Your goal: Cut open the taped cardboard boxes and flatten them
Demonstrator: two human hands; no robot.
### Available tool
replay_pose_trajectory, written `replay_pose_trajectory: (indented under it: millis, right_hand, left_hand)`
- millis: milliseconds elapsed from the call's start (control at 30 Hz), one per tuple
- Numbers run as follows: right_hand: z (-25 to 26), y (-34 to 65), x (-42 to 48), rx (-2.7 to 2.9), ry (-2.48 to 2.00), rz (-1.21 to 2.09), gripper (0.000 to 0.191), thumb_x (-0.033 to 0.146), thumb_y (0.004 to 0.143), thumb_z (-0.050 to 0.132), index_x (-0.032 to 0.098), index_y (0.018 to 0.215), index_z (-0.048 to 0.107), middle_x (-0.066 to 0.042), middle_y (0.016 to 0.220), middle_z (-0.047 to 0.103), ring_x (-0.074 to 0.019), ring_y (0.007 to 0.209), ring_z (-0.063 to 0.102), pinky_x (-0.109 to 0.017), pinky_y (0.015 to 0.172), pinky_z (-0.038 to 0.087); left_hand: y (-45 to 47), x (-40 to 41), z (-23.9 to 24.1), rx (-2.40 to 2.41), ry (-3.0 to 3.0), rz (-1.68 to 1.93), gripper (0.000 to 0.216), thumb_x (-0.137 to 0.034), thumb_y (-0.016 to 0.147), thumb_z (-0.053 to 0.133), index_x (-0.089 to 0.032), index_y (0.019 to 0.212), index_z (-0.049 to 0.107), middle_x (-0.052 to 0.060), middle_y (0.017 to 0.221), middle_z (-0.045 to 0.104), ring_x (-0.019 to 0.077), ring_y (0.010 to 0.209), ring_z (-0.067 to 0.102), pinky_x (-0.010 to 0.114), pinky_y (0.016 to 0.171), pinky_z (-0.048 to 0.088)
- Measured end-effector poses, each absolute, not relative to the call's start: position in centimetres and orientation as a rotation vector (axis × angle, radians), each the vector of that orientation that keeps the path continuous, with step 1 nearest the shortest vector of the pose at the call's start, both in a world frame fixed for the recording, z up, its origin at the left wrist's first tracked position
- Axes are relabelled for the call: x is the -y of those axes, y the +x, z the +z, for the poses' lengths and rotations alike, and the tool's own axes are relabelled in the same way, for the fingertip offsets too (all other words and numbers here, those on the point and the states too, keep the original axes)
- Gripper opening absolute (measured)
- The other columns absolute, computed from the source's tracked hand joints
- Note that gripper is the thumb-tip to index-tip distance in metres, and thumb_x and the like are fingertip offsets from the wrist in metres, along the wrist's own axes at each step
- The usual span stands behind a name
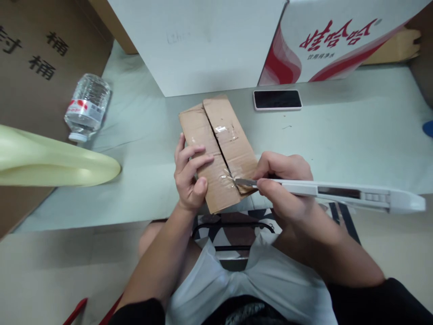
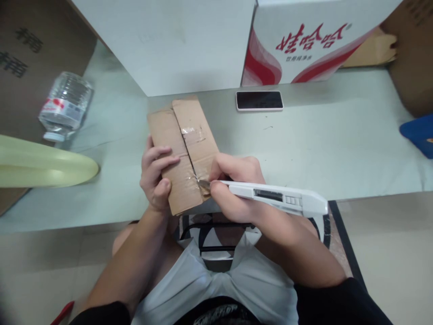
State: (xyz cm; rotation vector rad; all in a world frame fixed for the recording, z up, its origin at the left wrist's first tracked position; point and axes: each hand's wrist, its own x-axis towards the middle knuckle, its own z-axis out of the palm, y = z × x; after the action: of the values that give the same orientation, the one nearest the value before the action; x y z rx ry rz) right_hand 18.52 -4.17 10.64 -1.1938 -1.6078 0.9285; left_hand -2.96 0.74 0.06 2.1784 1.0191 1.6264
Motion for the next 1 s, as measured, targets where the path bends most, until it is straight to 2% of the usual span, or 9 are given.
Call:
replay_pose_trajectory:
  millis: [200,433,567,667,767,800,900,933,1000]
  right_hand:
    - [10.8,18.5,4.1,1.688,-1.227,0.938,0.013,0.019,0.077,0.053,0.02,0.064,0.053,0.005,0.054,0.052,-0.0078,0.048,0.043,-0.023,0.05,0.033]
    - [11.3,19.2,4.1,1.735,-1.148,0.911,0.015,0.015,0.075,0.053,0.021,0.062,0.049,0.007,0.051,0.042,-0.0069,0.047,0.034,-0.024,0.05,0.031]
    - [11.8,20.0,4.3,1.834,-1.093,0.932,0.016,0.015,0.075,0.054,0.021,0.062,0.048,0.007,0.05,0.042,-0.0078,0.046,0.035,-0.025,0.048,0.031]
    - [11.5,20.3,5.0,1.755,-1.12,0.892,0.015,0.015,0.078,0.056,0.022,0.065,0.051,0.006,0.053,0.048,-0.0084,0.045,0.038,-0.026,0.047,0.03]
    - [10.2,20.1,5.3,1.542,-1.096,0.725,0.007,0.02,0.089,0.063,0.024,0.083,0.064,0.003,0.064,0.063,-0.0127,0.053,0.055,-0.028,0.05,0.038]
    - [9.7,20.0,5.3,1.508,-1.062,0.661,0.005,0.028,0.095,0.065,0.026,0.091,0.068,0.002,0.07,0.068,-0.0147,0.058,0.062,-0.03,0.054,0.044]
    - [8.5,19.7,4.7,1.689,-0.934,0.552,0.031,0.057,0.102,0.063,0.028,0.097,0.07,-0.002,0.084,0.079,-0.0214,0.083,0.078,-0.039,0.083,0.058]
    - [8.3,19.6,4.5,1.795,-0.908,0.543,0.037,0.063,0.099,0.064,0.027,0.093,0.069,-0.003,0.088,0.08,-0.025,0.097,0.08,-0.044,0.096,0.057]
    - [8.0,19.8,4.0,1.973,-0.899,0.556,0.039,0.064,0.091,0.075,0.026,0.088,0.065,-0.005,0.099,0.082,-0.0326,0.128,0.073,-0.055,0.115,0.048]
  left_hand:
    - [-3.0,-0.9,-0.1,-1.021,2.205,1.634,0.04,-0.055,0.104,0.042,-0.03,0.115,0.072,0.004,0.121,0.068,0.03,0.131,0.064,0.065,0.132,0.034]
    - [-2.7,-0.8,0.0,-1.016,2.165,1.65,0.038,-0.055,0.104,0.044,-0.031,0.116,0.072,0.003,0.121,0.068,0.029,0.127,0.066,0.065,0.133,0.033]
    - [-2.7,-0.8,-0.1,-0.991,2.146,1.656,0.038,-0.054,0.104,0.045,-0.032,0.117,0.072,0.003,0.121,0.067,0.029,0.125,0.065,0.066,0.133,0.032]
    - [-2.8,-0.7,0.0,-1.014,2.128,1.656,0.038,-0.055,0.104,0.045,-0.033,0.118,0.072,0.003,0.122,0.067,0.0283,0.123,0.066,0.065,0.133,0.031]
    - [-3.1,-0.7,0.3,-1.029,2.153,1.637,0.038,-0.056,0.104,0.045,-0.033,0.118,0.072,0.003,0.123,0.067,0.0286,0.123,0.067,0.065,0.133,0.031]
    - [-3.2,-0.8,0.4,-1.028,2.163,1.629,0.038,-0.056,0.104,0.045,-0.032,0.118,0.071,0.004,0.123,0.067,0.0288,0.123,0.067,0.065,0.133,0.031]
    - [-3.5,-1.0,0.6,-1.015,2.186,1.616,0.037,-0.055,0.103,0.046,-0.032,0.118,0.071,0.004,0.124,0.067,0.0292,0.127,0.065,0.065,0.133,0.032]
    - [-3.6,-1.1,0.7,-1.01,2.191,1.614,0.036,-0.055,0.103,0.046,-0.032,0.118,0.071,0.004,0.124,0.067,0.0294,0.129,0.064,0.064,0.132,0.033]
    - [-3.7,-1.2,0.7,-1.003,2.199,1.618,0.036,-0.055,0.103,0.046,-0.033,0.118,0.071,0.005,0.124,0.067,0.0303,0.132,0.063,0.064,0.131,0.034]
